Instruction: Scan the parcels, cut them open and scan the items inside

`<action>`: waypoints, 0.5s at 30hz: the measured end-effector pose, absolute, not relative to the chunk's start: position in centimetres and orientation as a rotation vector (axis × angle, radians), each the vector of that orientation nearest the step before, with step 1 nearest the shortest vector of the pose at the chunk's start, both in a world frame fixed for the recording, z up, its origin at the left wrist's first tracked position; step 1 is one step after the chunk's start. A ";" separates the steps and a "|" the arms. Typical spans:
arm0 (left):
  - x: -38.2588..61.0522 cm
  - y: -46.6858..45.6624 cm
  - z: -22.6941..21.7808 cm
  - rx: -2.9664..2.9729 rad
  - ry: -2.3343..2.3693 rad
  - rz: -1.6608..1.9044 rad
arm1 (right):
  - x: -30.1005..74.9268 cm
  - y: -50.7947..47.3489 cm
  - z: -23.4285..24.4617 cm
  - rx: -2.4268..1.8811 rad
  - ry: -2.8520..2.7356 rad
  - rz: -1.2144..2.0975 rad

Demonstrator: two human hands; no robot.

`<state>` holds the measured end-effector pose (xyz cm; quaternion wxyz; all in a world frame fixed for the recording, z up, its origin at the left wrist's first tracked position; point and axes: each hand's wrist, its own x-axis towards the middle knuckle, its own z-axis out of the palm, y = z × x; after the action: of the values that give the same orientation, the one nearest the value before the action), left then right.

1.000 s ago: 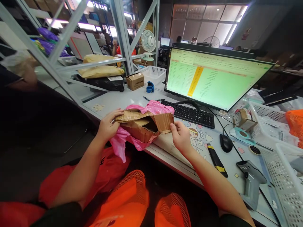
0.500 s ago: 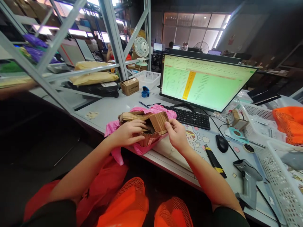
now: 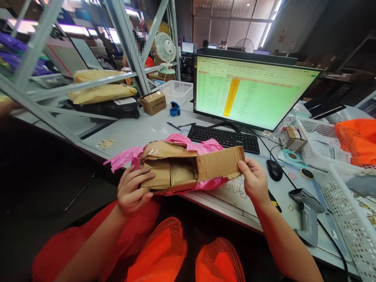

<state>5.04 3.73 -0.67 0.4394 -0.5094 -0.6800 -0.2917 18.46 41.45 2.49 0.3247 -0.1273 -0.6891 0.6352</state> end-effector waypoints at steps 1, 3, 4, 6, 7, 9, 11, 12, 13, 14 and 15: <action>5.4 3.4 -0.9 -1.231 -1.687 -0.711 | 19.0 41.7 2.4 -0.360 -1.789 1.655; 6.2 2.9 -1.3 -1.179 -1.679 -0.696 | 19.8 42.0 2.3 -0.402 -1.756 1.626; 6.4 2.8 -1.4 -1.162 -1.674 -0.691 | 20.1 42.1 2.4 -0.418 -1.738 1.613; 6.7 2.7 -1.5 -1.137 -1.663 -0.692 | 20.3 42.4 2.6 -0.436 -1.702 1.584; 6.6 2.8 -1.5 -1.132 -1.656 -0.698 | 20.1 42.6 2.9 -0.436 -1.691 1.559; 6.3 3.4 -1.3 -1.129 -1.650 -0.726 | 19.3 43.1 3.5 -0.420 -1.698 1.478; 5.7 4.5 -1.1 -1.116 -1.664 -0.809 | 18.1 43.5 4.4 -0.413 -1.778 1.348; 5.5 5.2 -1.0 -1.102 -1.670 -0.878 | 17.4 43.5 5.1 -0.415 -1.861 1.267; 5.3 5.9 -0.8 -1.086 -1.673 -0.954 | 16.8 43.3 5.9 -0.412 -1.964 1.165; 5.2 6.6 -0.7 -1.067 -1.675 -1.022 | 16.3 42.8 6.9 -0.393 -2.061 1.025; 5.1 7.3 -0.4 -1.053 -1.681 -1.067 | 16.0 41.8 7.9 -0.357 -2.135 0.850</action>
<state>5.13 7.30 -0.40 0.4302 -0.4221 -0.6737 -0.4277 15.98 41.85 7.94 0.3966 -0.1411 -0.8427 0.3356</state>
